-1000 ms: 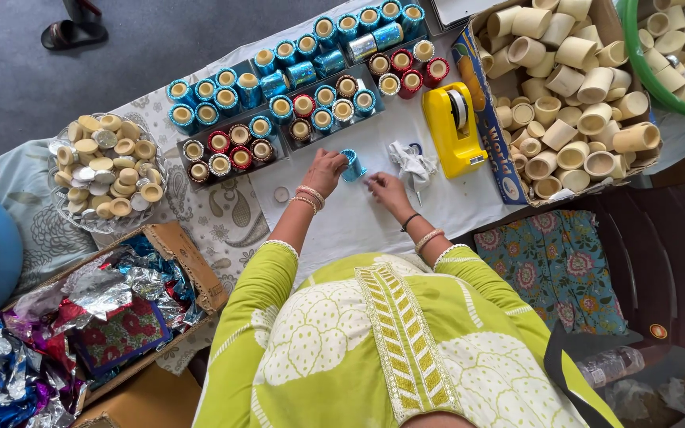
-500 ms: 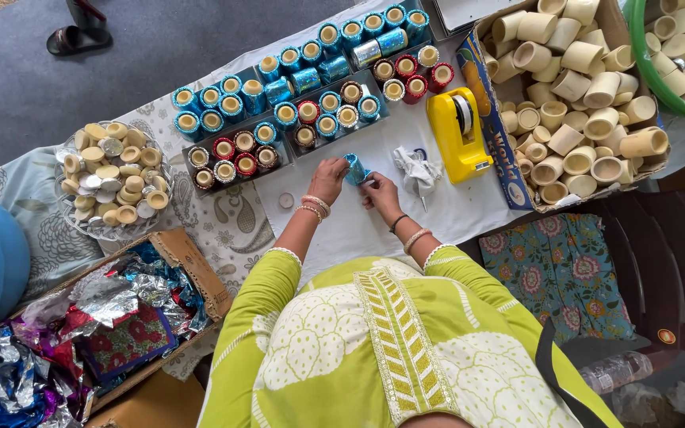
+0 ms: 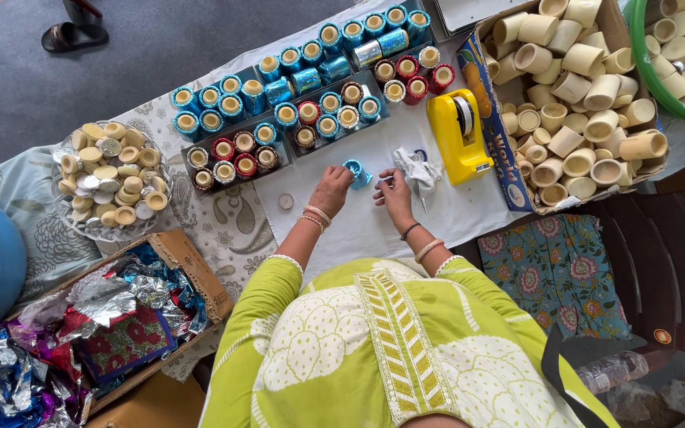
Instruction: The person wraps a small candle in shiny blue foil, folds the edges, and secures it with tape. They then place the wrapped candle into a tray with other finished items. The person repeats this process with another candle.
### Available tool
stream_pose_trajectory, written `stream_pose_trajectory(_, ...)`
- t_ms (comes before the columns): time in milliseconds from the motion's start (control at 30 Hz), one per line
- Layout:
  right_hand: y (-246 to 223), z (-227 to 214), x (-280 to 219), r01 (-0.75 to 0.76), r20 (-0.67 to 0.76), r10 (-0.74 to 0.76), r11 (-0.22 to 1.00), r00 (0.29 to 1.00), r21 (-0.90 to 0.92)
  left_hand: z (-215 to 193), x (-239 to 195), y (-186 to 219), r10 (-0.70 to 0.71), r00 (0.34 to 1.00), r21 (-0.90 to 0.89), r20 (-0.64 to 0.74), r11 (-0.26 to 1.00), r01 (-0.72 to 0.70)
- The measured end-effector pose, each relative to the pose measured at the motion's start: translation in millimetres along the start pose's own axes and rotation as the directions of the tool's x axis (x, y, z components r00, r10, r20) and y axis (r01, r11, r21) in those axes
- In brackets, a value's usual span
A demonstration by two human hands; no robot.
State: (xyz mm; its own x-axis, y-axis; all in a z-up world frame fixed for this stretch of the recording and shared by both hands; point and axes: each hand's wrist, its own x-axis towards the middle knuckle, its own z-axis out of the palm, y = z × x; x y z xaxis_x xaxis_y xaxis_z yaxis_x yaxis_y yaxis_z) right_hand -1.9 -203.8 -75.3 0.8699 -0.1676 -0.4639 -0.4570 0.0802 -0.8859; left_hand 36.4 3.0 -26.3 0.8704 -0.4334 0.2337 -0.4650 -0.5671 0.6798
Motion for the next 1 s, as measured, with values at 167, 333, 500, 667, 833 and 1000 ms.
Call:
stream_pose_trajectory(167,-33,-27,-19,0.203,-0.022,-0.209,0.965,0.978,-0.166,-5,-2,14,0.117,0.986,0.100,0.118,0.987,-0.129)
stream_pose_trajectory(333,-86,-80,-42,0.503,-0.087,-0.627,0.692,0.774,-0.518,-2,-4,14,0.155,0.975,0.162,0.158,0.970,-0.181)
stream_pose_trajectory(500,-102,-140,-47,0.378,-0.282,-0.605,0.730,0.745,-0.569,-10,-3,18,0.120,0.973,0.123,0.196,0.982,-0.146)
stream_pose_trajectory(667,-104,-165,-52,0.346,-0.372,-0.571,0.782,0.732,-0.519,-17,-1,27,0.076,0.980,0.156,0.183,0.982,-0.105)
stream_pose_trajectory(833,-85,-146,-51,0.372,-0.351,-0.561,0.796,0.750,-0.478,-23,22,47,0.107,0.985,0.195,0.133,0.972,-0.132)
stream_pose_trajectory(1000,-27,-103,-39,0.274,-0.122,-0.305,0.936,0.945,-0.220,-5,24,25,-0.154,0.937,0.123,0.314,0.985,0.120)
